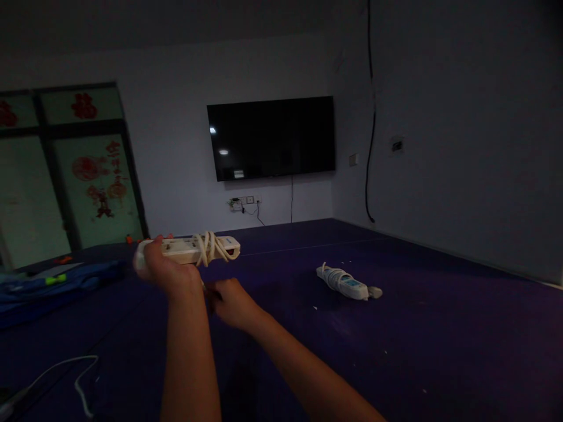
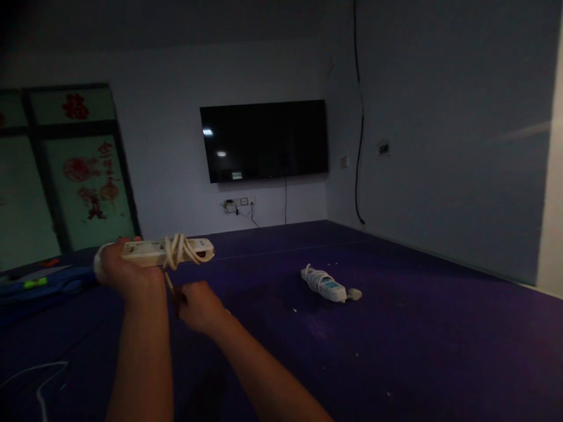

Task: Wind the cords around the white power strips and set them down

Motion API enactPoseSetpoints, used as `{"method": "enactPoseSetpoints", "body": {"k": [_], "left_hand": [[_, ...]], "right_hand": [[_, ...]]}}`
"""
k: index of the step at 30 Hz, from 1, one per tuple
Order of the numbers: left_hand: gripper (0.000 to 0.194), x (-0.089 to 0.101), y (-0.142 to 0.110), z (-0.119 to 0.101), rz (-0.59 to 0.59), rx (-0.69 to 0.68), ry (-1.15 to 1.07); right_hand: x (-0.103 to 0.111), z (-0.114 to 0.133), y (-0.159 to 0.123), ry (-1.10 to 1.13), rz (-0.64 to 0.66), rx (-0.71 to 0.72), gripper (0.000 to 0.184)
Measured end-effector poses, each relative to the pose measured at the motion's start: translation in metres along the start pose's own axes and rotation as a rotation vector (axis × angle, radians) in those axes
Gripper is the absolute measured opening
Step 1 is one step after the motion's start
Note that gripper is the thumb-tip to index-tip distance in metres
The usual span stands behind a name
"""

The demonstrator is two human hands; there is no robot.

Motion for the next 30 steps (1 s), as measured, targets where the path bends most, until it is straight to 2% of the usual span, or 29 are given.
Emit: {"method": "enactPoseSetpoints", "body": {"k": [1, 3, 6, 12, 18, 21, 24, 27, 30], "left_hand": [[0.028, -0.002, -0.004, 0.0, -0.127, -0.018, -0.035], [0.032, -0.008, -0.015, -0.003, -0.173, -0.04, -0.036], [0.034, -0.017, -0.028, -0.007, -0.053, -0.028, 0.023], [0.036, -0.024, -0.044, -0.006, 0.305, 0.098, 0.064], [0.033, -0.03, -0.065, -0.009, 0.472, 0.185, 0.11], [0.033, -0.031, -0.069, -0.01, 0.46, 0.259, 0.073], [0.034, -0.032, -0.066, -0.008, 0.415, 0.349, 0.004], [0.034, -0.031, -0.061, -0.005, 0.388, 0.41, -0.004], [0.032, -0.03, -0.057, -0.006, 0.37, 0.492, -0.017]], "right_hand": [[0.004, 0.004, 0.0, -0.067, 0.029, 0.041, 0.015], [0.014, 0.012, -0.001, -0.209, 0.066, 0.106, 0.014], [0.033, 0.026, -0.002, -0.394, 0.06, 0.158, 0.018], [0.072, 0.049, -0.005, -0.596, -0.045, 0.258, 0.023], [0.111, 0.056, -0.009, -0.764, -0.131, 0.33, 0.015], [0.121, 0.058, -0.01, -0.743, -0.178, 0.352, 0.014], [0.123, 0.056, -0.007, -0.727, -0.218, 0.388, 0.015], [0.122, 0.046, -0.002, -0.707, -0.256, 0.468, 0.013], [0.124, 0.032, 0.002, -0.637, -0.354, 0.503, 0.017]]}}
Point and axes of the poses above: each hand's wrist, its own y-axis towards the middle knuckle, its own x-axis out of the back of the hand, z = x × y, the point moved 1 cm from there along y, towards the middle knuckle, and after that the axes turned 14 degrees about -z, right-handed, at the moved point
